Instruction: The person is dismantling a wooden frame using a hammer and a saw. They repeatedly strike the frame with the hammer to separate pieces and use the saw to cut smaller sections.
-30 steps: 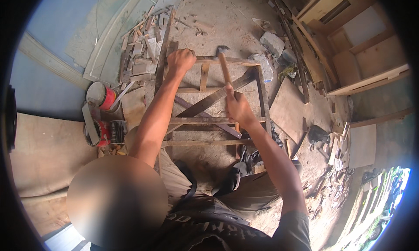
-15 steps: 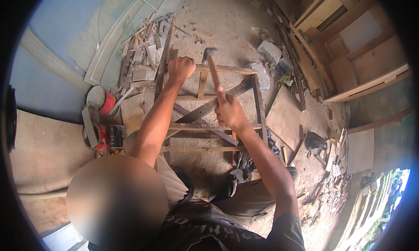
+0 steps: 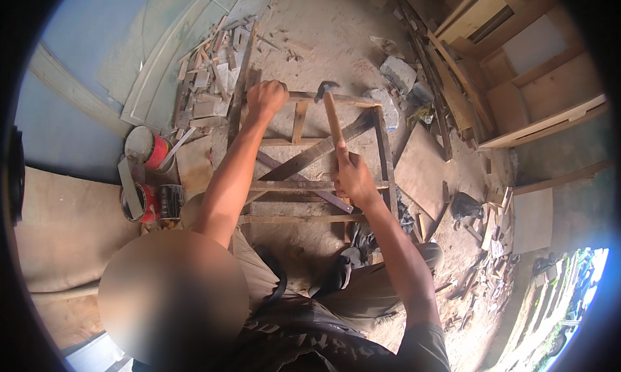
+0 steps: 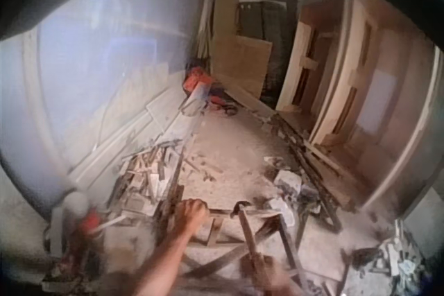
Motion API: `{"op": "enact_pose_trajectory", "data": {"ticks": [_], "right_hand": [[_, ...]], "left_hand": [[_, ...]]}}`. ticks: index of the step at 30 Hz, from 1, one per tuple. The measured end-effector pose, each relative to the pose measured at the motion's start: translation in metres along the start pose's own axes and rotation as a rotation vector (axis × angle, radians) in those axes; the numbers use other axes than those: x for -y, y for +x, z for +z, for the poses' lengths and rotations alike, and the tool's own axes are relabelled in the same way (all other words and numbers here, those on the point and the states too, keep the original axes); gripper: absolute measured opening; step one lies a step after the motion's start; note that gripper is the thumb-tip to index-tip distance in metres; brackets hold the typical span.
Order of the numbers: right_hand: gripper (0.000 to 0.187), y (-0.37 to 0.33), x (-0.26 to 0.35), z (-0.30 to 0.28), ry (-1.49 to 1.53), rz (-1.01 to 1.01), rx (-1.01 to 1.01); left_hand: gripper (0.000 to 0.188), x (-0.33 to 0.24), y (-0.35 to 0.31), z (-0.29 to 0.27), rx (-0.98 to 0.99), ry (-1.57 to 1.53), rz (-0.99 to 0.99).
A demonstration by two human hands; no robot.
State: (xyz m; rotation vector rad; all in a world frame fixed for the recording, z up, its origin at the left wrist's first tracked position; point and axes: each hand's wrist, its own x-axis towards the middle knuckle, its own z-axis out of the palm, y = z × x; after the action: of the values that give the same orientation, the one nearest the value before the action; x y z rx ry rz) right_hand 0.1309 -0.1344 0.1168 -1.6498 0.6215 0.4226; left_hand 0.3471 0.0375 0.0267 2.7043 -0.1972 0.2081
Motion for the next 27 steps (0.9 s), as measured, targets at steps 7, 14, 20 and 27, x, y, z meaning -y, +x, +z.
{"op": "enact_pose_trajectory", "data": {"ticks": [7,14,20,27], "right_hand": [[0.056,0.007,0.026,0.014,0.094,-0.274,-0.023],[0.056,-0.019,0.047,0.029,0.017,-0.208,-0.061],[0.056,-0.044,0.103,0.022,0.158,-1.125,-0.060],[0.056,0.005,-0.005,0.009,-0.272,-0.388,-0.121]], "left_hand": [[0.030,-0.010,0.004,-0.004,0.043,0.006,-0.046],[0.028,-0.010,0.004,-0.006,0.039,0.006,-0.047],[0.031,0.002,0.001,-0.009,0.028,-0.009,-0.035],[0.028,-0.002,0.002,-0.003,-0.003,0.038,0.060]]}}
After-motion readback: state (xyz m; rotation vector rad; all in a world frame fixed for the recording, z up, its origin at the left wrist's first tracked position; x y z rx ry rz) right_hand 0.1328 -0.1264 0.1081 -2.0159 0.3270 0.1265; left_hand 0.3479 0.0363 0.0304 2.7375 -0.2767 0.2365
